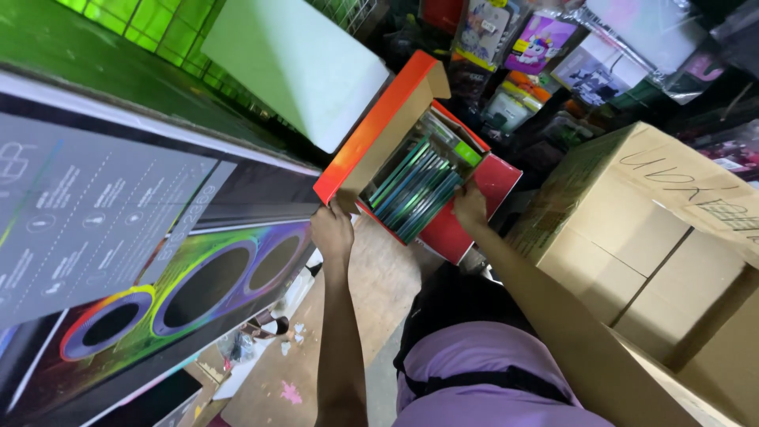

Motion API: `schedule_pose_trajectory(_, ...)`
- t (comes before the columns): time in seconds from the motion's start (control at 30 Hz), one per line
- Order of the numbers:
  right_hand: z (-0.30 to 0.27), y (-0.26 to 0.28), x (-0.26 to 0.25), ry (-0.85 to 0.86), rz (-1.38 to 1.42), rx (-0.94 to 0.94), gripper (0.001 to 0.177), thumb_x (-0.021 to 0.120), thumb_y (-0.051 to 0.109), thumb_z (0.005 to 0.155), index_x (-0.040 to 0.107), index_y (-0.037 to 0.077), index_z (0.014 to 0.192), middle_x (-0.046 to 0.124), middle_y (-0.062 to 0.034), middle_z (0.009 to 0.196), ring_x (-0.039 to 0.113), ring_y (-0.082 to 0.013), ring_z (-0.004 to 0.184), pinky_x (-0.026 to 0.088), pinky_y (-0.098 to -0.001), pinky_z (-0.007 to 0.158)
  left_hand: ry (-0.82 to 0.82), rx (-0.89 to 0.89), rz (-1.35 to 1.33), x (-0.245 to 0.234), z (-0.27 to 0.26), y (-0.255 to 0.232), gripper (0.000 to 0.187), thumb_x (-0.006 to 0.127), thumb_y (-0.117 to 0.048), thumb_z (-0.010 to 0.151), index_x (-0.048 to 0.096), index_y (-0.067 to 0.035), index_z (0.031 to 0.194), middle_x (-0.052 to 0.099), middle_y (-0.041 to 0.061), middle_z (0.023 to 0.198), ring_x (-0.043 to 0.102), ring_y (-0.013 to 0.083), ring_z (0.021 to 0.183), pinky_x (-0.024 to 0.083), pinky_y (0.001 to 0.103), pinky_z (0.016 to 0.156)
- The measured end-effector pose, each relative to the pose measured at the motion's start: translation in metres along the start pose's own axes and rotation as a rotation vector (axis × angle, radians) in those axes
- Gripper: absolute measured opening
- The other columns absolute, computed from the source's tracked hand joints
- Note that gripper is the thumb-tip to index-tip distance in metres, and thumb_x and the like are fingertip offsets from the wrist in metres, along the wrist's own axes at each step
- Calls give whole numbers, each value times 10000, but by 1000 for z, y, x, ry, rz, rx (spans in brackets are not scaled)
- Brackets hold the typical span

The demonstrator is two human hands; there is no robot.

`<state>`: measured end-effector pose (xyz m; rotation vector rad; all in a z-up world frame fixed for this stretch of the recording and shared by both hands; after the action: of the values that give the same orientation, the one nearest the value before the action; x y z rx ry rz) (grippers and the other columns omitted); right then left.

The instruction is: Organizing and sorting mobile phone accessories and stationery items from a box.

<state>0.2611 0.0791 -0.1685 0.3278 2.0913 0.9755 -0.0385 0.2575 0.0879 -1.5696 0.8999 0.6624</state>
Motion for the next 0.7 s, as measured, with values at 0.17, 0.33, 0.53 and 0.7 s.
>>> schedule_pose_trajectory(0.17,-5,41,-39,15,147,259,544,543,462,1029,497,36,1365,713,-209,950,716,-334,650,560,-450,591,-9,37,-50,-3,5,0,456,455,-303,1029,745,1,853,712,239,734,711,442,781,528,542,755)
schedule_pose_trajectory(0.33,84,-27,19,234,-622,-173,344,565,174,929,576,-74,1166,589,-151,1093,585,-216,838,476,-308,701,14,60,1,15,18,19,551,447,-339,1047,758,-4,739,693,247,703,713,437,749,526,546,765)
schedule_pose_trajectory(0.53,65,-18,-39,152,-123,160,293,560,153,1020,700,-91,1101,772,-198,895,786,-241,641,643,-352,563,113,0,32,6,8,12,674,398,-408,1099,731,16,696,678,234,633,701,406,682,501,539,694)
schedule_pose_trajectory(0.7,43,-8,-69,396,-518,16,367,568,155,924,533,130,1288,775,-181,876,747,-287,705,590,-399,585,42,140,-234,39,1,45,543,387,-458,1055,683,-15,952,662,132,614,668,279,551,500,453,548)
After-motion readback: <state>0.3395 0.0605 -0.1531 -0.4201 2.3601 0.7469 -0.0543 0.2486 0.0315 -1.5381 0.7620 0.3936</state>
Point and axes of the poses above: each hand's wrist, its own z-axis towards the middle knuckle, its own x-axis out of the palm, y = z × x, the point moved 7 cm from there along z, towards the middle knuckle
